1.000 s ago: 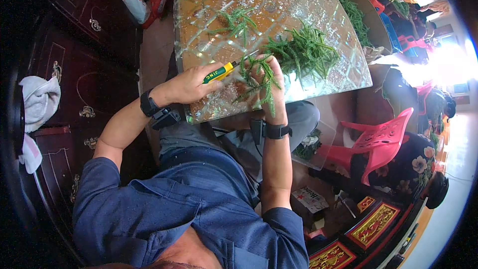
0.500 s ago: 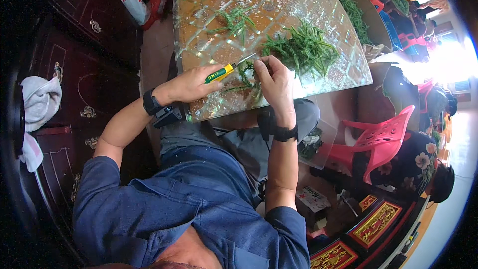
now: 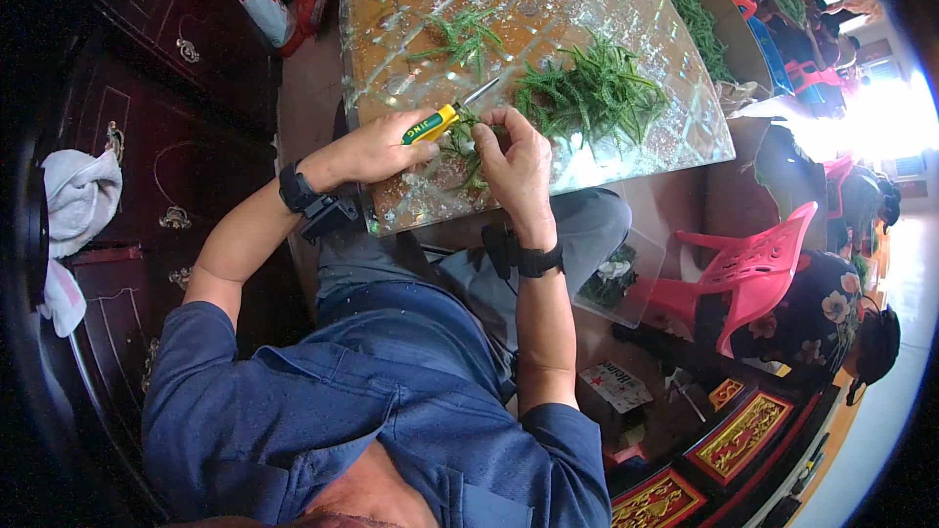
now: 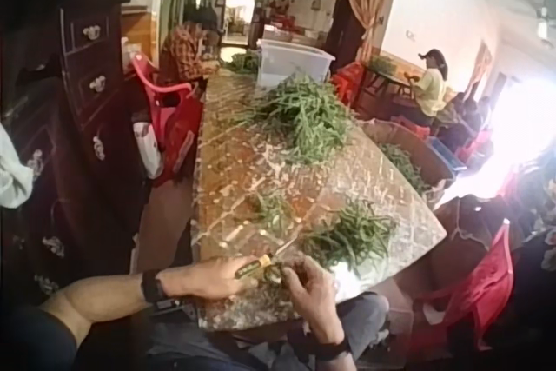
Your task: Trimming and cleaning green plant bundles using scissors on a work table.
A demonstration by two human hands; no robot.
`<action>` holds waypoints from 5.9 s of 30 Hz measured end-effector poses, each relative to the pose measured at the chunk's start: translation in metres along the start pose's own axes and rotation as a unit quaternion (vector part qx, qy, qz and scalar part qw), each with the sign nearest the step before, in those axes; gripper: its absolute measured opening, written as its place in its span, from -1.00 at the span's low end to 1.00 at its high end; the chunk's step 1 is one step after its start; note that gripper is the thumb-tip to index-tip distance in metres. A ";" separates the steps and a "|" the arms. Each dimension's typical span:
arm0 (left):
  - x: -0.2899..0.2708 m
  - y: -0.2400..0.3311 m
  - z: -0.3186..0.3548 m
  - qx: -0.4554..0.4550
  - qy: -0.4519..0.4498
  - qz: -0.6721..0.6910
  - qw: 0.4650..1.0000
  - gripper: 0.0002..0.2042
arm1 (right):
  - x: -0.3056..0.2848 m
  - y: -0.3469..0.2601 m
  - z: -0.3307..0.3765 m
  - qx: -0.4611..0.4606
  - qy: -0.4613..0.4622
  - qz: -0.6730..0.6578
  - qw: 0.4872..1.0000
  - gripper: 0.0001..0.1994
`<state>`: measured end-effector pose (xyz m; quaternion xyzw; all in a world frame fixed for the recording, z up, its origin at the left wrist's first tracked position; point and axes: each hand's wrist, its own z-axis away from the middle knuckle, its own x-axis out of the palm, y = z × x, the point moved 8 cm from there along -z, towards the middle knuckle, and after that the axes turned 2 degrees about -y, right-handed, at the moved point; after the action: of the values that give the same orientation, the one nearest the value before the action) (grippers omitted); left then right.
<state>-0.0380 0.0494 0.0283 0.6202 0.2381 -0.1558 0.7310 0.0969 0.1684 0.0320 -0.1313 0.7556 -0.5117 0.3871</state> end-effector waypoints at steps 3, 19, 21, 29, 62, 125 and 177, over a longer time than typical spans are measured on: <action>-0.003 0.004 0.003 0.013 0.006 -0.039 0.999 -0.44 | 0.002 0.001 -0.002 -0.001 0.014 -0.014 1.000 -0.87; 0.006 0.015 0.016 0.017 -0.016 -0.115 0.993 -0.57 | 0.011 -0.002 0.004 -0.010 0.040 -0.001 0.999 -0.90; 0.006 0.015 0.016 0.010 -0.016 -0.117 0.993 -0.58 | 0.012 0.001 0.004 -0.004 0.039 -0.007 0.999 -0.90; 0.007 0.008 0.010 0.030 -0.020 -0.117 0.992 -0.63 | 0.011 -0.004 0.005 -0.004 0.035 0.009 0.999 -0.90; 0.068 -0.012 0.001 -0.110 -0.195 0.255 0.941 -0.82 | -0.008 0.021 0.016 0.116 -0.041 0.044 0.991 -0.85; 0.031 -0.019 0.001 -0.094 -0.203 0.513 0.829 -0.55 | -0.088 0.020 -0.044 -0.085 0.104 0.409 0.903 -0.74; 0.058 0.001 0.024 -0.086 -0.210 0.449 0.864 -0.46 | -0.111 0.044 0.021 0.005 0.129 0.300 0.945 -0.68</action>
<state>0.0153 0.0304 0.0005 0.5473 -0.2132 0.0838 0.8050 0.1948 0.2393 0.0399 0.1705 0.8010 -0.3880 0.4229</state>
